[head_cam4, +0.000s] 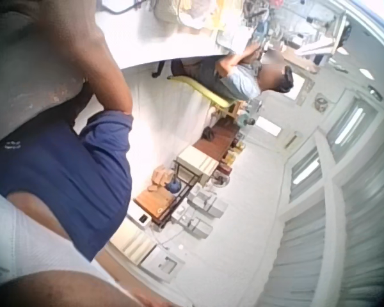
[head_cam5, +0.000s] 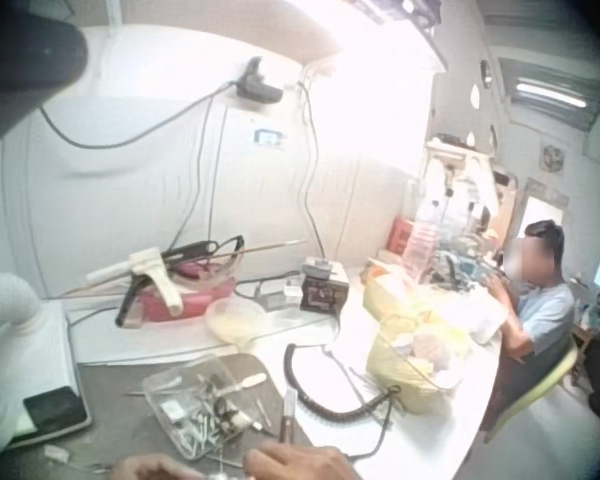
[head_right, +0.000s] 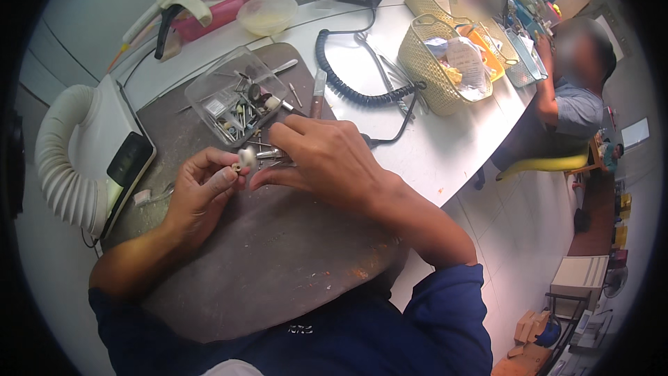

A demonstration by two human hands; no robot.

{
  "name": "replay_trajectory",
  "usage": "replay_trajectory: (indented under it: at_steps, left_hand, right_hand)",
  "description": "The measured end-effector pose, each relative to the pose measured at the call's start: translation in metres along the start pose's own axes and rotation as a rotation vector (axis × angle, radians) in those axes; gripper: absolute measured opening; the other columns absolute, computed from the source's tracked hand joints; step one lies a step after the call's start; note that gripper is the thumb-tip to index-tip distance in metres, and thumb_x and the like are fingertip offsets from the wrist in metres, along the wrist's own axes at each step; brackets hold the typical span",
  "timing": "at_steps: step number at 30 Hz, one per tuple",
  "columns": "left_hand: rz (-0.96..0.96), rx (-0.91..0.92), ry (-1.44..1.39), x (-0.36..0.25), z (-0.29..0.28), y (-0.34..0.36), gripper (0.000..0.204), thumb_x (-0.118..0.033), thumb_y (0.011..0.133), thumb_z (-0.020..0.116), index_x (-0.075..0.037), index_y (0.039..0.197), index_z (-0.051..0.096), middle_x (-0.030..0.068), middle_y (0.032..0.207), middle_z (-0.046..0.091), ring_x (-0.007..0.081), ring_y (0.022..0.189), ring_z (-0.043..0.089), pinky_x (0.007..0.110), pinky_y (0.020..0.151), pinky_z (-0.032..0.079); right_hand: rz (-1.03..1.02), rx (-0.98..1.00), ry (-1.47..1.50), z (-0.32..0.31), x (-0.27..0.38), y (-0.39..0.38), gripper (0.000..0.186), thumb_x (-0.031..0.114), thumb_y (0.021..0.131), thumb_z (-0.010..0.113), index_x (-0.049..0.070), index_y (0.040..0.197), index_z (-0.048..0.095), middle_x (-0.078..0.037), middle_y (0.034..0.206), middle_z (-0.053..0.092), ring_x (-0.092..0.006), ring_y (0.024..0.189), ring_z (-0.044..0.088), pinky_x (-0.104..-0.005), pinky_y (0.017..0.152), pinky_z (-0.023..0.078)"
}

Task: The person uses a rotary grinding tool to shape and smooth a small, white, tooth-shaped object held in their left hand. They rotate the object to grind different surfaces and occasionally use a metal file to refine the edges. The person works at a cluttered workbench in a workshop setting.

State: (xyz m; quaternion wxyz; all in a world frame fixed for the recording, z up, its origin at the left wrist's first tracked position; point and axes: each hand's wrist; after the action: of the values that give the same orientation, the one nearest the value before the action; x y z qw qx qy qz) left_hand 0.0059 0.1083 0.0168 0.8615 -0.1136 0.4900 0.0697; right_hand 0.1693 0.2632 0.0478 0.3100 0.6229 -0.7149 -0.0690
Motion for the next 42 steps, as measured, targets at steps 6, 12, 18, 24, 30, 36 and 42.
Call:
replay_trajectory:
  at_steps: [6, 12, 18, 24, 30, 36, 42]
  left_hand:
    - [-0.036, 0.033, -0.106, 0.0, -0.005, -0.003, 0.018, -0.007, 0.091, 0.066, 0.0, 0.107, 0.062, 0.0098, 0.102, 0.067, 0.0129, 0.092, 0.065, 0.027, 0.086, 0.053]
    - [-0.033, 0.101, -0.182, 0.002, -0.004, 0.001, 0.014, -0.006, 0.091, 0.066, -0.001, 0.104, 0.062, 0.01, 0.103, 0.068, 0.0133, 0.093, 0.065, 0.027, 0.086, 0.053]
    - [-0.038, 0.102, -0.188, 0.004, -0.003, 0.0, 0.014, -0.006, 0.092, 0.065, 0.0, 0.104, 0.062, 0.0106, 0.099, 0.069, 0.0132, 0.088, 0.067, 0.027, 0.082, 0.055]
    - [-0.02, 0.086, -0.13, 0.007, -0.001, -0.002, 0.013, -0.008, 0.094, 0.063, 0.0, 0.104, 0.062, 0.01, 0.099, 0.069, 0.012, 0.087, 0.067, 0.025, 0.08, 0.055]
    - [-0.029, 0.066, -0.127, 0.007, 0.0, -0.002, 0.013, -0.009, 0.094, 0.065, 0.0, 0.102, 0.061, 0.0088, 0.096, 0.069, 0.0112, 0.086, 0.066, 0.025, 0.079, 0.055]
    - [-0.025, 0.063, -0.086, 0.008, 0.0, -0.001, 0.013, -0.01, 0.093, 0.065, 0.0, 0.101, 0.061, 0.0083, 0.095, 0.068, 0.0107, 0.085, 0.065, 0.023, 0.078, 0.054]
    - [-0.084, 0.047, -0.081, 0.003, 0.004, -0.002, 0.013, -0.011, 0.092, 0.067, -0.004, 0.097, 0.058, 0.0063, 0.093, 0.066, 0.0103, 0.084, 0.062, 0.024, 0.08, 0.051]
  right_hand:
    - [0.005, 0.08, -0.052, 0.006, 0.002, -0.001, 0.052, 0.045, 0.068, 0.082, 0.008, 0.071, 0.046, -0.005, 0.06, 0.051, -0.023, 0.05, 0.055, -0.0352, 0.046, 0.039]
    - [0.028, 0.162, -0.094, 0.001, 0.001, 0.0, 0.055, 0.055, 0.073, 0.074, 0.006, 0.073, 0.05, -0.007, 0.065, 0.058, -0.0276, 0.055, 0.061, -0.0363, 0.047, 0.044]
    - [0.059, 0.115, -0.062, 0.002, 0.005, 0.0, 0.057, 0.059, 0.071, 0.075, 0.007, 0.071, 0.05, -0.007, 0.058, 0.055, -0.0272, 0.052, 0.061, -0.0359, 0.046, 0.044]
    - [0.029, 0.133, -0.085, 0.004, 0.006, 0.0, 0.058, 0.06, 0.072, 0.073, 0.007, 0.068, 0.05, -0.007, 0.057, 0.053, -0.0262, 0.052, 0.061, -0.0358, 0.046, 0.045]
    - [0.019, 0.162, -0.118, 0.006, 0.006, 0.002, 0.059, 0.062, 0.073, 0.07, 0.007, 0.068, 0.051, -0.007, 0.061, 0.056, -0.0257, 0.053, 0.062, -0.0358, 0.047, 0.045]
    - [0.015, 0.213, -0.108, 0.009, 0.004, 0.0, 0.06, 0.064, 0.073, 0.068, 0.006, 0.067, 0.051, -0.007, 0.059, 0.056, -0.0254, 0.052, 0.062, -0.0354, 0.047, 0.046]
    - [0.019, 0.2, -0.132, 0.01, 0.003, 0.001, 0.062, 0.066, 0.072, 0.068, 0.007, 0.068, 0.051, -0.008, 0.056, 0.055, -0.0258, 0.051, 0.062, -0.0359, 0.046, 0.046]
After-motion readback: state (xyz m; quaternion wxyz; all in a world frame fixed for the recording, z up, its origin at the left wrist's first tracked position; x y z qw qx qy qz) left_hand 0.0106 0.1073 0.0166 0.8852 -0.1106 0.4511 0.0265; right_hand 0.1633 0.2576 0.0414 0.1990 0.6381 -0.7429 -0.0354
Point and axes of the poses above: each hand's wrist, its own y-axis towards the middle knuckle, its own z-axis out of the palm, x = y × z
